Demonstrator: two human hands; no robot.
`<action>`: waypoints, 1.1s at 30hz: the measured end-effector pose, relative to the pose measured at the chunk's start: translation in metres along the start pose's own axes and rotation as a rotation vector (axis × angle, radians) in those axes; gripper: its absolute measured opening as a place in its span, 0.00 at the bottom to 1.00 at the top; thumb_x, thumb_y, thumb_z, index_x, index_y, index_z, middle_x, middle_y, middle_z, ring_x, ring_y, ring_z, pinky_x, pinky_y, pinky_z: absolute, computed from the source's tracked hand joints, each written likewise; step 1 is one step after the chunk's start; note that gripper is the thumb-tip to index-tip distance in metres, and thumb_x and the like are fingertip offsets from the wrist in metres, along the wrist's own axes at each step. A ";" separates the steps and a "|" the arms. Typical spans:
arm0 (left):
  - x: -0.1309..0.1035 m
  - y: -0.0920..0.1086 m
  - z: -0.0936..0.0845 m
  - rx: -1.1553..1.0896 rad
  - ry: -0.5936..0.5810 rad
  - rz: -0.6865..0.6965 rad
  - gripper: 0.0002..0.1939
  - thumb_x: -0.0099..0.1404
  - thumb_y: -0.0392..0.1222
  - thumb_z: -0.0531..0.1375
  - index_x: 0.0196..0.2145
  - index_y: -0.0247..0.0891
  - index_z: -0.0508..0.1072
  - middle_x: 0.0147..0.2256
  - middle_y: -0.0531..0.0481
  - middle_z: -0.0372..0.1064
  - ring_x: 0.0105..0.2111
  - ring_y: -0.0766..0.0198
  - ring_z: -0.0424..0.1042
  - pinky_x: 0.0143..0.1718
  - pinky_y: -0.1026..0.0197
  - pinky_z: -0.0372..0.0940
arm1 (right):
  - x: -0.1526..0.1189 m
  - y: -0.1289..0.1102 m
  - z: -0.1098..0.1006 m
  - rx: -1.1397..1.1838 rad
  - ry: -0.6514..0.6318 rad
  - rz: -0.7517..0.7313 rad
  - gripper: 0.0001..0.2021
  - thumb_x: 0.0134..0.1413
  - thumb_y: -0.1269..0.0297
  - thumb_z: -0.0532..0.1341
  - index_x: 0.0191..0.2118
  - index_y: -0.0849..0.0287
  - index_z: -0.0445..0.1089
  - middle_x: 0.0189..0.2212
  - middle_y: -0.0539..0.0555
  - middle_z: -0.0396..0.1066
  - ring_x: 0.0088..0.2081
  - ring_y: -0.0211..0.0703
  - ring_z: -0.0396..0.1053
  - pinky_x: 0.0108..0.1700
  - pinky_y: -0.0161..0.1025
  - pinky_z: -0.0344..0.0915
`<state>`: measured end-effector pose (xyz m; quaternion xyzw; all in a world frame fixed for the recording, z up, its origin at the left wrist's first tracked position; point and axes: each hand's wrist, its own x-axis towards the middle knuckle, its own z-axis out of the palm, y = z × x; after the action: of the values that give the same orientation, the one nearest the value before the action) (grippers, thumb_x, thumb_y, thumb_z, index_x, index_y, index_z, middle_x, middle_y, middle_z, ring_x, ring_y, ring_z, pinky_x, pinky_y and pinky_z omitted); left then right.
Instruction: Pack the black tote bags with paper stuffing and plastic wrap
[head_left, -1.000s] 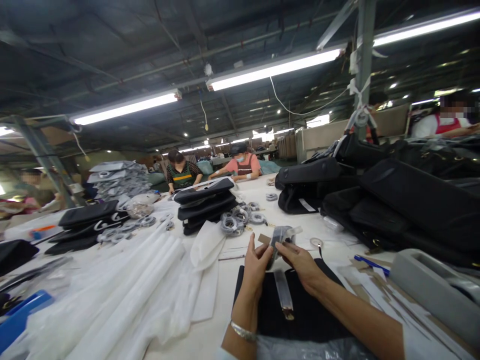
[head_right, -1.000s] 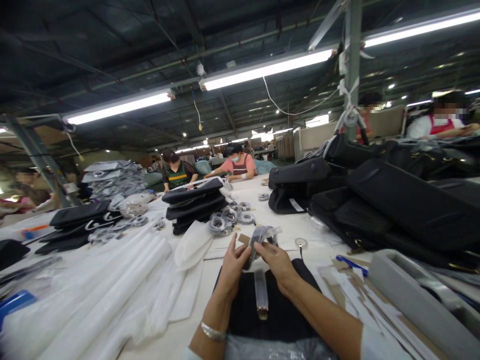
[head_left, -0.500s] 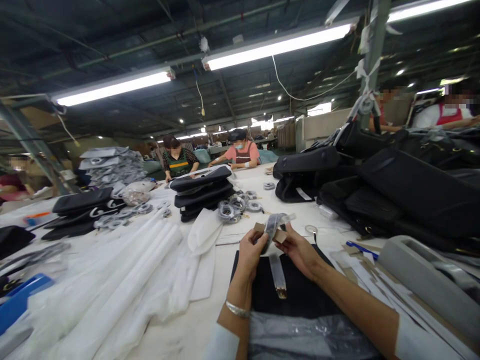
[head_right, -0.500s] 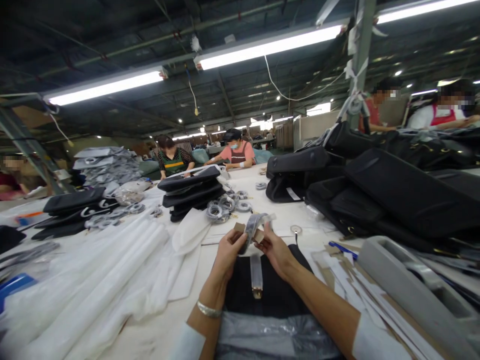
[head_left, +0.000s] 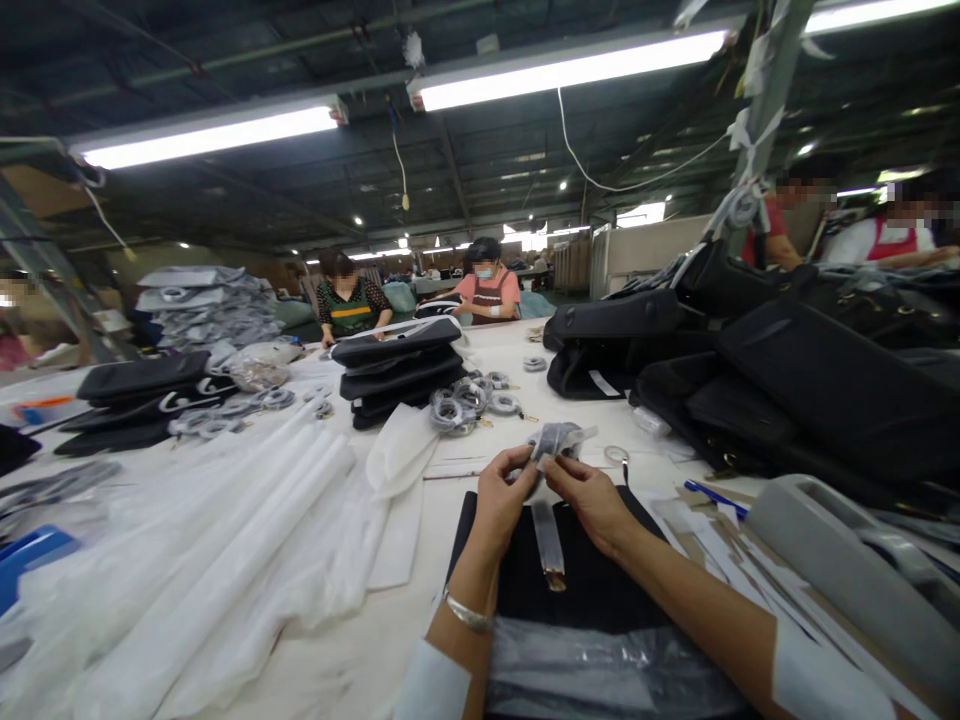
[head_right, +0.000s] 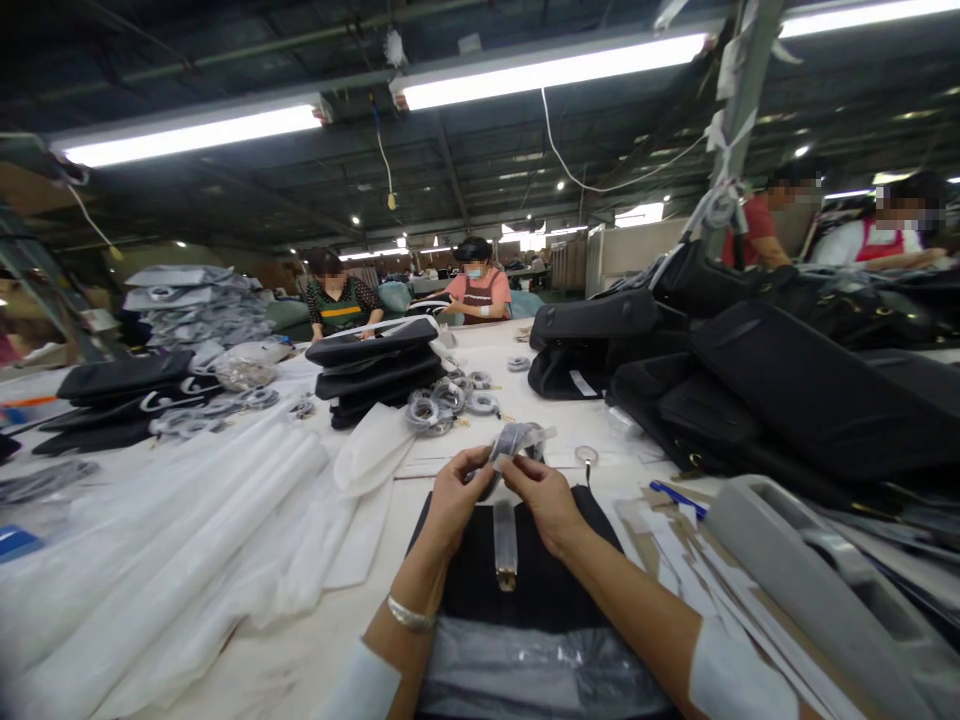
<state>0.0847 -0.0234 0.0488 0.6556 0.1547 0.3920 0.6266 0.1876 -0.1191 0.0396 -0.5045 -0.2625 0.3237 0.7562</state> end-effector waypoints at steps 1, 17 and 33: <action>0.000 0.000 0.001 0.031 0.005 0.003 0.16 0.59 0.44 0.66 0.44 0.35 0.77 0.42 0.43 0.78 0.43 0.57 0.74 0.43 0.60 0.66 | 0.000 0.001 0.001 -0.039 0.024 -0.029 0.22 0.43 0.51 0.73 0.44 0.57 0.79 0.42 0.54 0.77 0.44 0.47 0.71 0.50 0.42 0.66; -0.006 -0.001 0.009 0.490 0.160 0.186 0.07 0.64 0.41 0.62 0.38 0.40 0.79 0.35 0.50 0.79 0.36 0.61 0.76 0.41 0.60 0.67 | 0.003 0.008 0.004 -0.364 0.171 -0.163 0.22 0.45 0.43 0.67 0.34 0.61 0.72 0.29 0.51 0.73 0.33 0.44 0.69 0.35 0.38 0.64; -0.020 -0.027 0.040 1.033 0.101 0.495 0.28 0.63 0.26 0.50 0.62 0.27 0.63 0.60 0.36 0.65 0.61 0.52 0.63 0.62 0.50 0.61 | 0.009 0.004 -0.002 -0.195 0.169 -0.160 0.22 0.43 0.45 0.69 0.36 0.60 0.74 0.36 0.56 0.78 0.42 0.53 0.74 0.48 0.45 0.69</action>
<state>0.1081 -0.0609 0.0205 0.8738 0.1979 0.4313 0.1064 0.1940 -0.1128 0.0353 -0.5786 -0.2674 0.1915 0.7464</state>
